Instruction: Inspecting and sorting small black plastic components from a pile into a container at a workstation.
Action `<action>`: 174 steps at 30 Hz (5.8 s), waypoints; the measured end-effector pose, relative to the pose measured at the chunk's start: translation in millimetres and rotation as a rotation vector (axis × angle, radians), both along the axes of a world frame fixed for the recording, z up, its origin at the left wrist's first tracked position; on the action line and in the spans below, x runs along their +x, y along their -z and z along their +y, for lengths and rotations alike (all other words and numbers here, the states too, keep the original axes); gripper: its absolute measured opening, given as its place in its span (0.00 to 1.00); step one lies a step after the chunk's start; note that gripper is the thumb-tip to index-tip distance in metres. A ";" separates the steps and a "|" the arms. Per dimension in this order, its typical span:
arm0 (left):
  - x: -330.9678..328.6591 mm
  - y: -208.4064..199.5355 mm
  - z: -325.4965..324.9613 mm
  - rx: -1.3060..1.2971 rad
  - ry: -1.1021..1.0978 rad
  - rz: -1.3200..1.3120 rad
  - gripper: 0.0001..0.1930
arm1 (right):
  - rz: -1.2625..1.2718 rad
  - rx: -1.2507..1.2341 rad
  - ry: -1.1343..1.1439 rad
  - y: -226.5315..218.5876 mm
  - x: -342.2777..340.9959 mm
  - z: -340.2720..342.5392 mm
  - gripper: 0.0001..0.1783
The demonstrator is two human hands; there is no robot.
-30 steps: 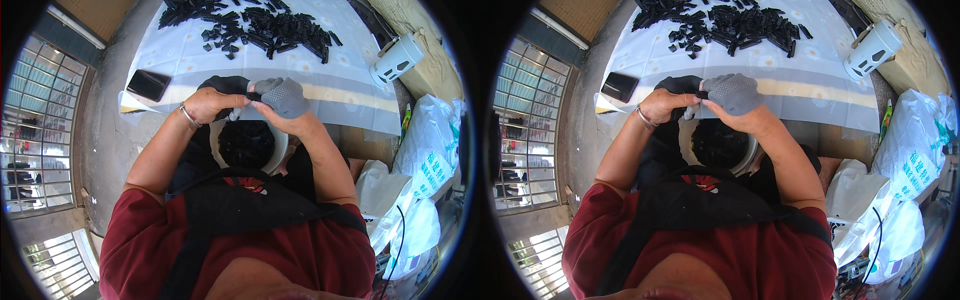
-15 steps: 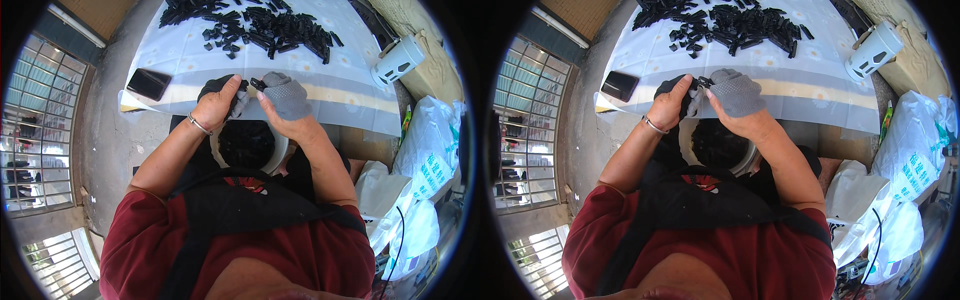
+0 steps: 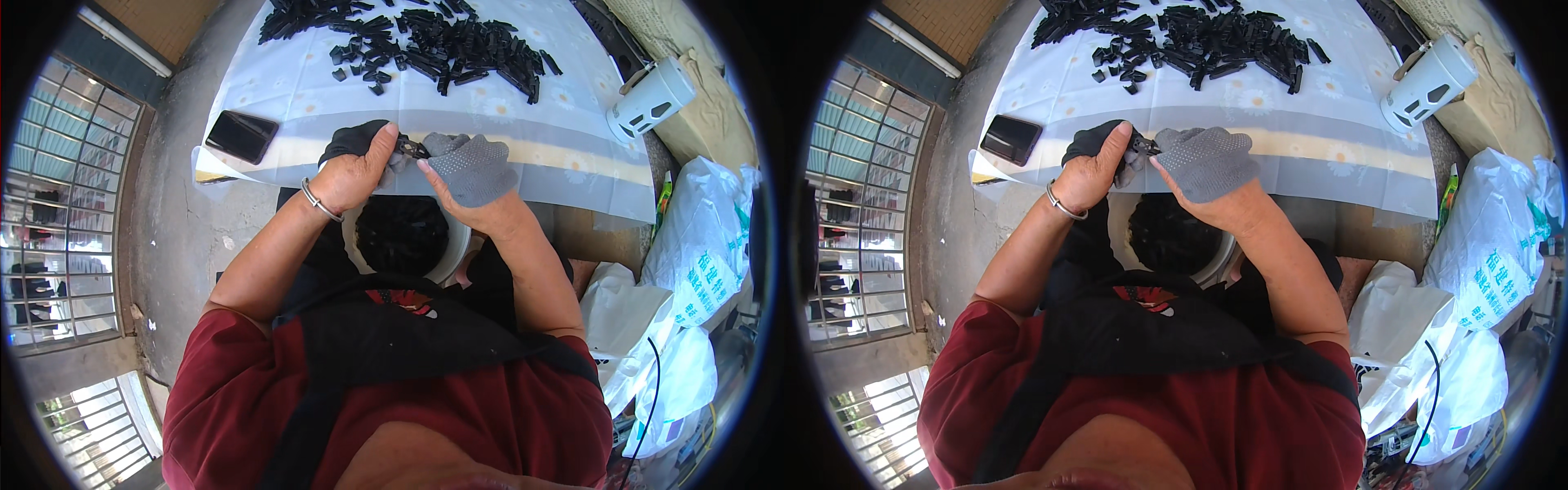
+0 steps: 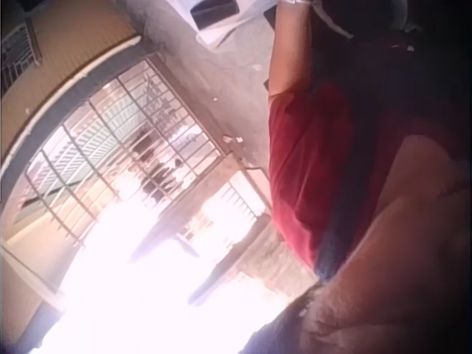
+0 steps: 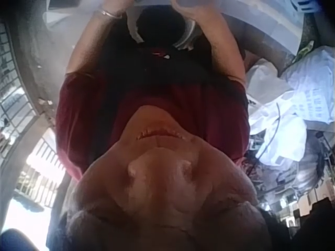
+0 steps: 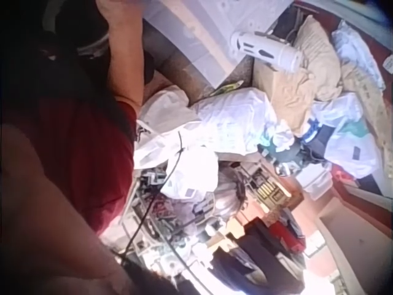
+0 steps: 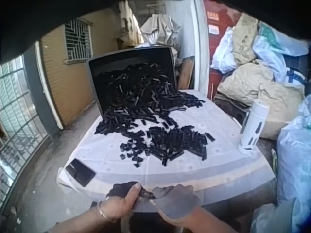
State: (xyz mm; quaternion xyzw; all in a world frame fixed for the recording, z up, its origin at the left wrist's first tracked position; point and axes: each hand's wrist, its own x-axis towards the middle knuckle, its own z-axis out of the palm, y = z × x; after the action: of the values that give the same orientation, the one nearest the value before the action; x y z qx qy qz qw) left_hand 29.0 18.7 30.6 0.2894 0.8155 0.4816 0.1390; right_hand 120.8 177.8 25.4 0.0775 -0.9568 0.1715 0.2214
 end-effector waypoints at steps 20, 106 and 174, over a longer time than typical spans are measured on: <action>-184.6 -2.4 36.4 -0.711 -0.237 0.674 0.19 | 0.148 0.280 0.435 9.6 -87.6 96.3 0.16; -21.4 39.9 -6.4 -0.086 -0.094 0.790 0.09 | 0.188 -0.118 -0.136 23.8 -34.5 28.8 0.19; 5.7 39.7 10.0 0.521 -0.039 -0.882 0.13 | 0.092 -0.379 -0.070 22.7 -10.8 14.0 0.16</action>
State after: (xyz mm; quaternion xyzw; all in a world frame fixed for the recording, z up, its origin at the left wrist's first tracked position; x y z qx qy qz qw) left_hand 34.7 28.6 -9.2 0.0683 0.5373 0.7477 0.3841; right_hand 110.1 191.8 2.7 0.0756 -0.8931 0.3524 0.2694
